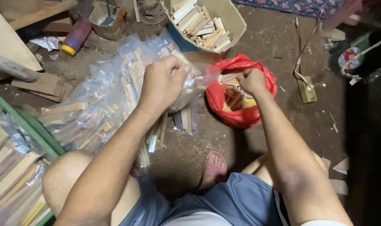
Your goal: The person sorts wooden strips from various containers, placing them into plastic bags and a red basket by hand.
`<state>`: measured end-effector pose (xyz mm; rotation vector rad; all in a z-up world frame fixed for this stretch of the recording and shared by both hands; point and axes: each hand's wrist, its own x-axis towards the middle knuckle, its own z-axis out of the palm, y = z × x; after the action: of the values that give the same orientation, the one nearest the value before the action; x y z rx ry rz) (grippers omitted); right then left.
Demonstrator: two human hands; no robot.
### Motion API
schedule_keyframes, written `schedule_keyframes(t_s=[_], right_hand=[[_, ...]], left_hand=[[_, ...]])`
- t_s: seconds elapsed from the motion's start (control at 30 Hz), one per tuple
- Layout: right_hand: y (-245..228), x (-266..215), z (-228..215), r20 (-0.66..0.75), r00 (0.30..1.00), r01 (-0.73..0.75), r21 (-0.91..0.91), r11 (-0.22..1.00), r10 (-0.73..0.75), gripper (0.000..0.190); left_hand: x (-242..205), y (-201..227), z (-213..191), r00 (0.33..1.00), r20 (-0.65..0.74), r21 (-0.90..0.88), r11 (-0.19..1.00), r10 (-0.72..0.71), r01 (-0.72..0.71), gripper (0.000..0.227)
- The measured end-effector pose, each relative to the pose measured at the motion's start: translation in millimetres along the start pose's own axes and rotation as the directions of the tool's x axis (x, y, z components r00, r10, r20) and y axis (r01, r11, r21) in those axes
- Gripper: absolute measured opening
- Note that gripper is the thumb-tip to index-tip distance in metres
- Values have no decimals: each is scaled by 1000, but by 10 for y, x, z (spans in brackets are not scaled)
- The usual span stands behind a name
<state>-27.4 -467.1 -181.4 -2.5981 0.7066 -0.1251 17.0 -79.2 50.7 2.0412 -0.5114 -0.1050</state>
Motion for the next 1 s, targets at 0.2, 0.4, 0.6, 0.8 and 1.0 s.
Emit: schedule_keyframes(t_s=[0.2, 0.4, 0.6, 0.8, 1.0], right_hand=[[509, -211, 901, 317, 944, -36, -182, 983, 94, 31], [725, 259, 1274, 306, 946, 33, -411, 911, 103, 32], [222, -88, 989, 325, 880, -218, -373, 902, 347, 34], [208, 286, 448, 194, 936, -230, -297, 927, 294, 29], [505, 135, 480, 225, 931, -197, -356, 914, 288, 32]], left_hand=[[-26, 319, -293, 960, -186, -162, 958, 207, -238, 9], [57, 378, -321, 948, -222, -123, 958, 226, -257, 8], [241, 90, -319, 975, -195, -52, 992, 105, -117, 7], [244, 84, -392, 985, -158, -18, 998, 65, -68, 7], [188, 58, -423, 991, -116, -10, 997, 70, -72, 7]])
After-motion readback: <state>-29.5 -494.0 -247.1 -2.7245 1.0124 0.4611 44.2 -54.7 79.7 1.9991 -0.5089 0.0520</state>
